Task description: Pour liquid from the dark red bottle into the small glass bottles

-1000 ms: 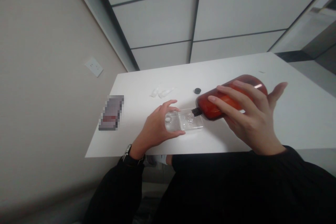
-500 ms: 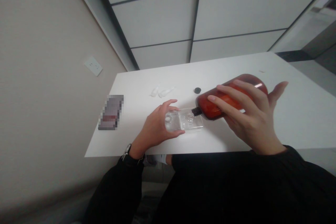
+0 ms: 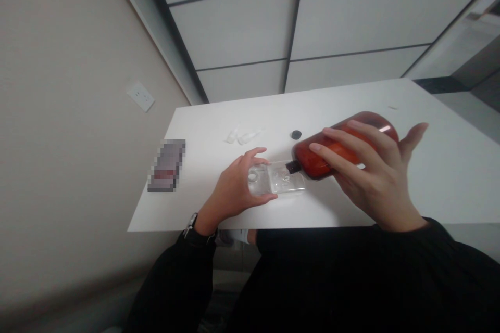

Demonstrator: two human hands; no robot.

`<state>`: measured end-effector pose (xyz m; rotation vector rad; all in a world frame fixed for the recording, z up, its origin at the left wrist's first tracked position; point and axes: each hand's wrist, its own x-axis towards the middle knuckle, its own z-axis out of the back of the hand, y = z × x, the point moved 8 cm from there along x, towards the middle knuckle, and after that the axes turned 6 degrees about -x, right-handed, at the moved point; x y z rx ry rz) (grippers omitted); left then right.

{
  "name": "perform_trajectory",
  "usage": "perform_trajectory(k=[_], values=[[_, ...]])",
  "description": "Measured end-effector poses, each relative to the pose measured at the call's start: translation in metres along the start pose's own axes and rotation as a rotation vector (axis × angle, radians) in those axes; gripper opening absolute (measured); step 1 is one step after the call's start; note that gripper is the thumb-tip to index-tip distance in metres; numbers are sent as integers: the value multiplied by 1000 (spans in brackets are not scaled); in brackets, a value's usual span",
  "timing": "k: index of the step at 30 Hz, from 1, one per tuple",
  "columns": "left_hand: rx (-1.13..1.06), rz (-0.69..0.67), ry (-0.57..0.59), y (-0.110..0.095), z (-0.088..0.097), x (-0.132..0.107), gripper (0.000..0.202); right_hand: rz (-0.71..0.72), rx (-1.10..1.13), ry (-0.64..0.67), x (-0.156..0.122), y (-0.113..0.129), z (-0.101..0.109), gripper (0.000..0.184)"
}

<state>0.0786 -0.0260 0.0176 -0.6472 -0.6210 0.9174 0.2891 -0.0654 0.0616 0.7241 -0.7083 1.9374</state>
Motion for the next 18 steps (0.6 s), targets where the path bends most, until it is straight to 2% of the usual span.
perform_trajectory(k=[18], values=[[4, -11, 0, 1, -1, -1, 84, 33, -29, -62, 1, 4, 0, 68]])
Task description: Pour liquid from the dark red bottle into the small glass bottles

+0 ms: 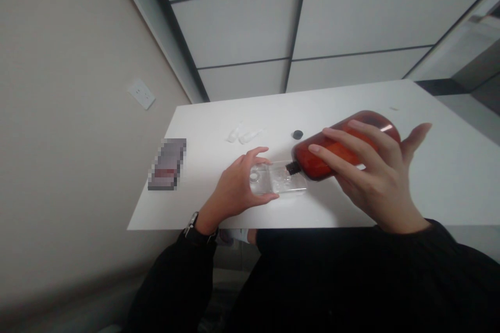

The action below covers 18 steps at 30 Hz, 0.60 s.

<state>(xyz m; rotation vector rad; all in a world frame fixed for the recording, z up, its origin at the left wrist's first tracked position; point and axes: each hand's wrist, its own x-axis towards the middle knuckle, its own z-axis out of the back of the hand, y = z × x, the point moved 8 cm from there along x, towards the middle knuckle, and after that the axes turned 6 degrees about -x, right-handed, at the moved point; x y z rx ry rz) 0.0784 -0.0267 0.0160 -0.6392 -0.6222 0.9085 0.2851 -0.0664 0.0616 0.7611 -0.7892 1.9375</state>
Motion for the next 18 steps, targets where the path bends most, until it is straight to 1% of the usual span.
perform_trajectory(k=[4, 8, 18], values=[[1, 1, -1, 0, 0, 0, 85, 6, -3, 21, -1, 0, -1, 70], [2, 0, 1, 0, 0, 1, 87, 0, -9, 9, 0, 0, 0, 74], [-11, -2, 5, 2, -1, 1, 87, -2, -5, -7, 2, 1, 2, 69]])
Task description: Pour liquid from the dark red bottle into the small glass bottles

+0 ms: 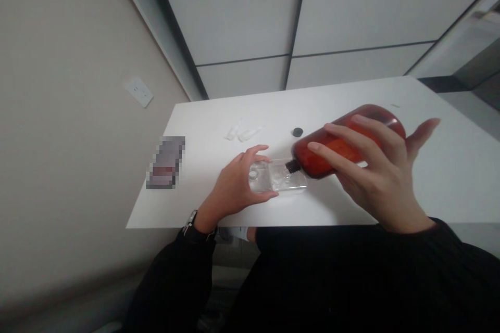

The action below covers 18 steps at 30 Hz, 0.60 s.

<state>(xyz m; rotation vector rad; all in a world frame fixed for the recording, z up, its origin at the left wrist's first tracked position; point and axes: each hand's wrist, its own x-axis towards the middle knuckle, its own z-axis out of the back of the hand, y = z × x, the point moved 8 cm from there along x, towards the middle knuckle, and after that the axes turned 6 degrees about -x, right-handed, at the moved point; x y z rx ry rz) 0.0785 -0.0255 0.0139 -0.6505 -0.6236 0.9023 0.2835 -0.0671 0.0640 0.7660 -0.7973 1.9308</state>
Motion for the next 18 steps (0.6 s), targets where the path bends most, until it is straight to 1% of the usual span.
perform_trajectory(k=[5, 8, 12, 18], values=[[-5, -8, -3, 0, 0, 0, 89, 24, -12, -21, 1, 2, 0, 58], [-7, -9, -1, 0, 1, 0, 88, 27, -19, -21, 2, 2, -1, 56], [-2, -11, 1, -2, 0, 1, 88, 23, -20, -23, 3, 1, 0, 59], [0, -1, -3, -1, 0, 0, 88, 2, -16, -6, 3, 1, -1, 69]])
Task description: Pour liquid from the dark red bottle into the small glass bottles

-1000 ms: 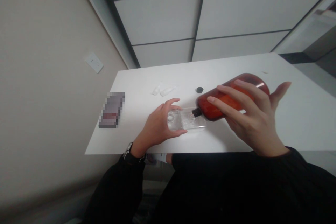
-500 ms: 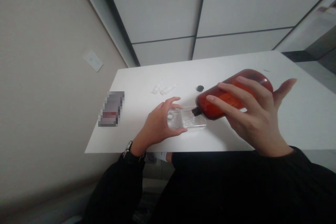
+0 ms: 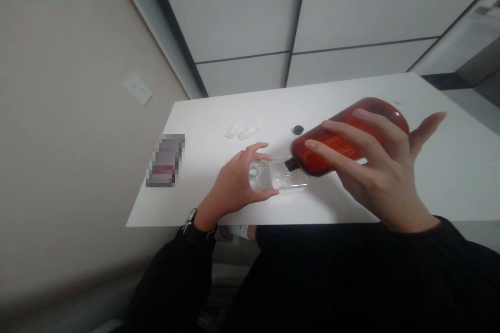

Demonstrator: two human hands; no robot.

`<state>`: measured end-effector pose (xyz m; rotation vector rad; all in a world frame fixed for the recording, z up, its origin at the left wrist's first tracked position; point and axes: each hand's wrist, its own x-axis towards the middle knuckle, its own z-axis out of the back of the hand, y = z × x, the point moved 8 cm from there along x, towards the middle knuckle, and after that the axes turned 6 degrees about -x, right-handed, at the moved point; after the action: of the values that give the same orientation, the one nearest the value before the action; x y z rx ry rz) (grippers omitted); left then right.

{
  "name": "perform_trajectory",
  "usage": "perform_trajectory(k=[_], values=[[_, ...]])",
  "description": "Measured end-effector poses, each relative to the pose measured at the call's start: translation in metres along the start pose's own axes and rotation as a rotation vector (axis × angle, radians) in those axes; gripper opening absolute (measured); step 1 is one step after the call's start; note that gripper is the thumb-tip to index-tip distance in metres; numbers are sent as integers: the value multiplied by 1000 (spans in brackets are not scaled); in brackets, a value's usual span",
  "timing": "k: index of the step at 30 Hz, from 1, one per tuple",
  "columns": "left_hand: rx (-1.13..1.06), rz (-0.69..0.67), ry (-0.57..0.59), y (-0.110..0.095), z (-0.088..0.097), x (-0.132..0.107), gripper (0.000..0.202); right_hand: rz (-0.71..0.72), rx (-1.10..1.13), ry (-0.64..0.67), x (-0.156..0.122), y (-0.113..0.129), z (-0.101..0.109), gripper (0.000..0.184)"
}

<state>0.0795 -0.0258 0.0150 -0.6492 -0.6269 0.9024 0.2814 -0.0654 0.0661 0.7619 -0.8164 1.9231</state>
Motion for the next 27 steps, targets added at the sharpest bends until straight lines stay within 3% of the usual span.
perform_trajectory(k=[6, 16, 27], values=[[-5, 9, -4, -1, 1, 0, 90, 6, 1, 7, 1, 2, 1, 71], [24, 3, 29, 0, 1, 2, 90, -8, 12, 13, 2, 1, 1, 58], [-120, -36, 65, 8, 1, 0, 84, 6, 17, -26, 8, 4, 6, 47]])
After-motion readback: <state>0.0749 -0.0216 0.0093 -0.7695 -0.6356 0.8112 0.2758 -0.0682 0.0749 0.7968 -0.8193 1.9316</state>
